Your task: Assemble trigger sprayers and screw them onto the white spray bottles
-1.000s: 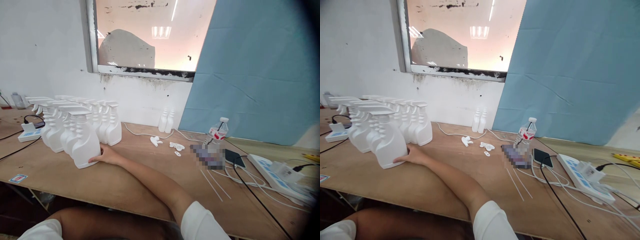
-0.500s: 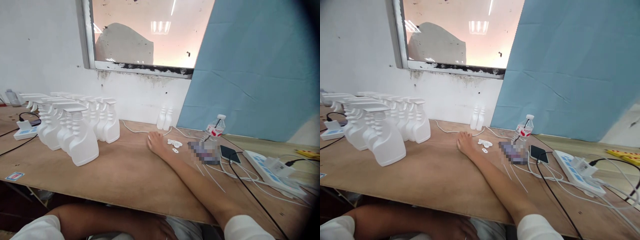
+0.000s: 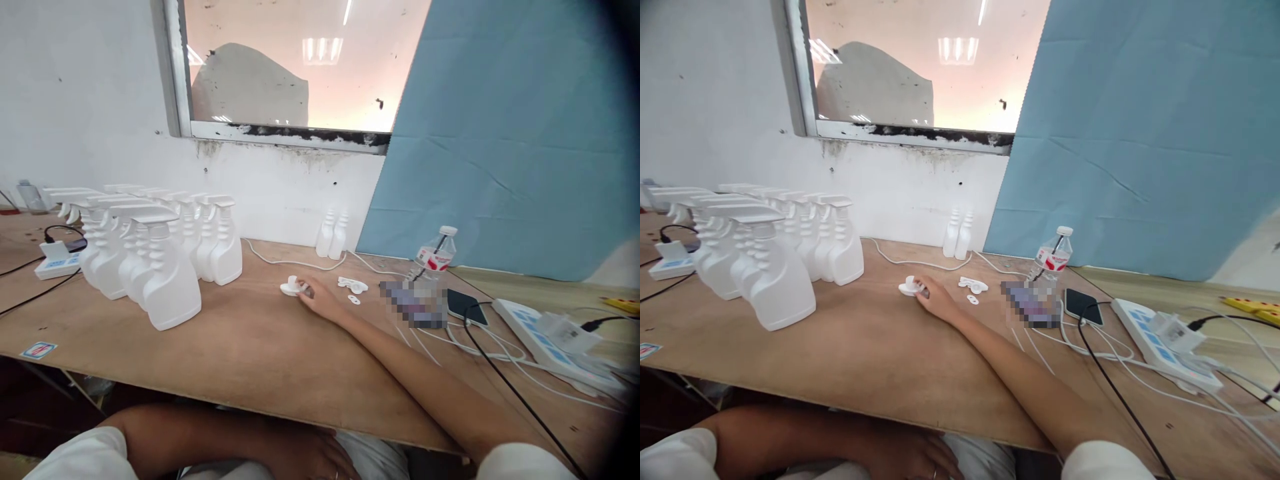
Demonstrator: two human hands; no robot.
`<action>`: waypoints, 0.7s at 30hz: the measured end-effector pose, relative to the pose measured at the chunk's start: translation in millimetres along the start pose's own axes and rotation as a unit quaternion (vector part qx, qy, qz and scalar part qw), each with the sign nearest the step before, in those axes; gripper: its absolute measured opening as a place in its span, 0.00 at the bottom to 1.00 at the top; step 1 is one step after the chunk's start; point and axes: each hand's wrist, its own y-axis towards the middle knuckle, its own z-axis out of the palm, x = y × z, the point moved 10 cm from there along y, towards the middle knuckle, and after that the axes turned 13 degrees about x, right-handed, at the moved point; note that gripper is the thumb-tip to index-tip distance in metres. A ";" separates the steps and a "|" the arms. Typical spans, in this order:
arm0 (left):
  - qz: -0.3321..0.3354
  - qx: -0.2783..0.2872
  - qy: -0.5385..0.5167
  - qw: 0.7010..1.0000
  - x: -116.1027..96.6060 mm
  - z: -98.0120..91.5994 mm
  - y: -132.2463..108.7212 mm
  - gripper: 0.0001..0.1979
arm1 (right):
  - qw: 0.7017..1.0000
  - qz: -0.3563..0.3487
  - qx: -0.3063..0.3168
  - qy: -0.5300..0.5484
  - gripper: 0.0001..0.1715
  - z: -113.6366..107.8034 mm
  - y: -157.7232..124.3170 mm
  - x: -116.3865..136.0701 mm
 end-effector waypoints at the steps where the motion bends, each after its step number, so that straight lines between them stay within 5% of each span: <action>1: -0.004 0.003 -0.002 1.000 -1.0 -0.7 -0.7 0.20 | 0.999 -0.035 0.003 0.039 0.16 -0.1 -10.1 12.4; 7: 0.002 -0.026 0.018 1.000 -3.8 -2.7 -1.3 0.19 | 0.980 -0.054 0.033 0.189 0.27 -3.6 -57.0 40.1; 21: 0.029 -0.057 0.028 0.998 -10.2 -8.6 -3.7 0.22 | 0.963 -0.025 0.072 0.257 0.36 -1.1 -57.9 39.7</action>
